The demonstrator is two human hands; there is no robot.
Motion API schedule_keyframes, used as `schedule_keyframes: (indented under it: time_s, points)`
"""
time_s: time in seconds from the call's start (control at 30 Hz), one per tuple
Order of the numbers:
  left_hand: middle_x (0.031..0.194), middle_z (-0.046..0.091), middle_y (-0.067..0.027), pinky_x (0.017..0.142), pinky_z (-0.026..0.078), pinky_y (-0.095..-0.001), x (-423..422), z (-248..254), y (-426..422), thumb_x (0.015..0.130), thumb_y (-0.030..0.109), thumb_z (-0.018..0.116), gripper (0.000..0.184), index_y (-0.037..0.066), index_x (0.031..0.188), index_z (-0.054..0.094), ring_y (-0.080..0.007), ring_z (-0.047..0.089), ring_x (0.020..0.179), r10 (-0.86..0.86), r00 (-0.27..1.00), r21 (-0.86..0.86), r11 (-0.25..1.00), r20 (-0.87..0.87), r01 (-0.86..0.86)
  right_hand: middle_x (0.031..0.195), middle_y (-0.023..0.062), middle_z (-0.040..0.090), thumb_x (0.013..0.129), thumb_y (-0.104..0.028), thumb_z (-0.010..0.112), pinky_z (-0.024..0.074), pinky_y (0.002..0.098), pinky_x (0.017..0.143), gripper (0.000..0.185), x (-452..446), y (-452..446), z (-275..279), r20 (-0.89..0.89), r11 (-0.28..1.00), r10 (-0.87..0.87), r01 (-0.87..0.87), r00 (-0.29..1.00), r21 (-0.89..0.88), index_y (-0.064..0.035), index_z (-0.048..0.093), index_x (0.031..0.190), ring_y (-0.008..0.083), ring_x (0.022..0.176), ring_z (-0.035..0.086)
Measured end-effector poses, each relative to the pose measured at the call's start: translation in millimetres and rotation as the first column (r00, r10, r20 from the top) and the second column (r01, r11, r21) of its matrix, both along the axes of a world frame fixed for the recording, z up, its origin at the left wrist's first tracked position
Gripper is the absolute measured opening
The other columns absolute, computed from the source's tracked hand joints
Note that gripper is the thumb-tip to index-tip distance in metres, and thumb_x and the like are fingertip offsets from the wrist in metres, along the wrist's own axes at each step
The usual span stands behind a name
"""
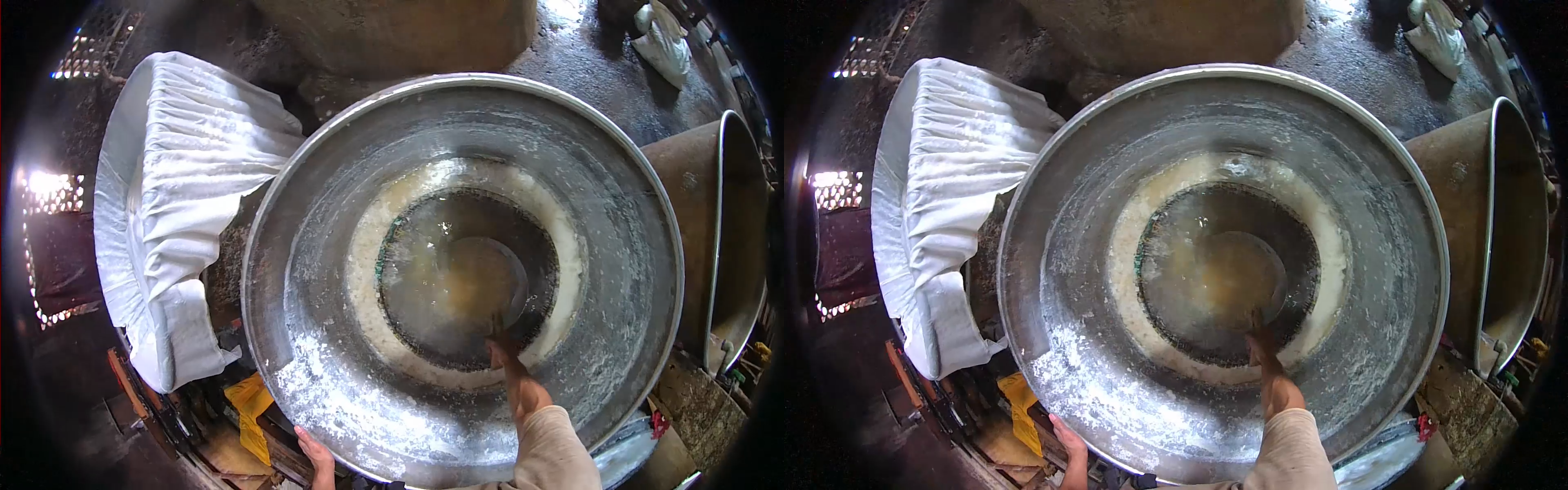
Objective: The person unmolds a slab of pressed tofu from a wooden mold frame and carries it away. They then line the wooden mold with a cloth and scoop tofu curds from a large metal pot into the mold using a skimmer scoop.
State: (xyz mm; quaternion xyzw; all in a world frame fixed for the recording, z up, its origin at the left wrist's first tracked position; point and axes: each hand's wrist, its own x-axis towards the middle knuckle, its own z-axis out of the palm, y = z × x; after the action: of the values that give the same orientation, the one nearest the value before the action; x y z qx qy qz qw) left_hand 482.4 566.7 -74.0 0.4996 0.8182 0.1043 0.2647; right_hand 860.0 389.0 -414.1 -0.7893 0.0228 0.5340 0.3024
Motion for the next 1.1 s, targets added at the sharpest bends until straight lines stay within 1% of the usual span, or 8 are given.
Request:
schedule_keyframes:
  time_s: [0.07,0.13,0.2,0.27,0.5,0.63,0.73,1.1]
  points:
    - [0.111,0.051,-0.0194,0.088,0.036,-0.0351,-0.8,-2.3,-1.7,0.090,0.053,0.027,0.070,-0.010,0.114,0.045,-0.0267,0.049,0.100,-0.102,0.983,0.050,0.993,-0.155,0.111,0.053,0.0058,0.048,0.068,-0.015,0.061,0.0395,0.0312,0.042,0.014,-20.4,4.8,14.2,-0.261,0.980,-0.171,0.192,0.950,0.056,-0.0046,0.052,0.069,0.0170,0.044,0.048]
    - [0.109,0.044,-0.0320,0.083,0.036,-0.0447,41.1,24.9,12.9,0.093,0.042,0.025,0.059,-0.011,0.116,0.040,-0.0428,0.044,0.099,0.054,0.998,-0.059,0.997,0.035,-0.051,0.053,0.0045,0.048,0.069,-0.014,0.062,0.0410,0.0307,0.045,0.014,-39.6,1.3,23.0,-0.422,0.962,-0.223,0.269,0.879,0.053,-0.0044,0.052,0.069,0.0159,0.048,0.049]
    - [0.101,0.052,-0.0296,0.082,0.037,-0.0415,17.5,5.0,6.0,0.092,0.045,0.026,0.062,-0.011,0.106,0.050,-0.0398,0.049,0.093,0.041,0.996,0.031,0.999,0.083,-0.044,0.054,0.0029,0.048,0.071,-0.011,0.060,0.0425,0.0281,0.049,0.012,-57.2,2.8,54.0,-0.539,0.884,-0.240,0.411,0.807,0.222,-0.0039,0.051,0.068,0.0151,0.052,0.050]
    - [0.106,0.055,-0.0234,0.083,0.039,-0.0375,30.8,18.5,10.7,0.091,0.050,0.026,0.068,-0.012,0.108,0.049,-0.0308,0.053,0.095,-0.012,0.987,0.022,1.000,0.158,0.009,0.054,0.0031,0.048,0.071,-0.009,0.060,0.0423,0.0281,0.047,0.011,-66.0,19.7,98.1,-0.487,0.900,-0.235,0.378,0.841,0.218,-0.0038,0.051,0.068,0.0151,0.051,0.050]
    - [0.112,0.048,-0.0293,0.091,0.033,-0.0418,-24.4,-30.4,5.9,0.093,0.042,0.023,0.059,-0.010,0.108,0.047,-0.0415,0.044,0.106,-0.348,0.917,0.161,0.933,0.192,0.321,0.054,0.0053,0.048,0.069,0.001,0.059,0.0405,0.0314,0.036,0.013,-135.8,61.0,290.1,-0.332,0.905,-0.292,0.372,0.897,0.209,-0.0035,0.047,0.064,0.0161,0.041,0.048]
    - [0.100,0.054,-0.0144,0.080,0.041,-0.0324,-43.7,40.1,-9.4,0.092,0.039,0.034,0.045,0.000,0.110,0.049,-0.0222,0.052,0.089,-0.132,0.768,0.169,0.985,0.627,0.031,0.052,0.0073,0.048,0.071,0.001,0.057,0.0411,0.0318,0.035,0.012,-188.4,74.6,365.5,-0.228,0.881,-0.280,0.344,0.933,0.326,-0.0009,0.049,0.063,0.0173,0.040,0.049]
    - [0.103,0.054,-0.0125,0.081,0.040,-0.0334,-106.6,54.1,-36.5,0.090,0.038,0.039,0.041,0.004,0.110,0.050,-0.0239,0.052,0.093,-0.038,0.623,0.135,0.985,0.782,-0.109,0.054,0.0082,0.050,0.074,0.000,0.057,0.0413,0.0320,0.035,0.011,-237.2,78.5,421.6,-0.177,0.869,-0.230,0.284,0.957,0.406,0.0022,0.050,0.066,0.0178,0.040,0.050]
    - [0.103,0.055,-0.0094,0.077,0.037,-0.0360,-262.0,112.8,-68.5,0.085,0.036,0.037,0.041,0.007,0.110,0.052,-0.0228,0.050,0.091,0.199,0.696,0.306,0.791,0.690,-0.530,0.052,0.0072,0.049,0.071,-0.001,0.060,0.0390,0.0309,0.033,0.012,-374.8,84.2,444.9,0.177,0.863,0.122,-0.192,0.977,0.467,0.0028,0.049,0.075,0.0169,0.040,0.050]
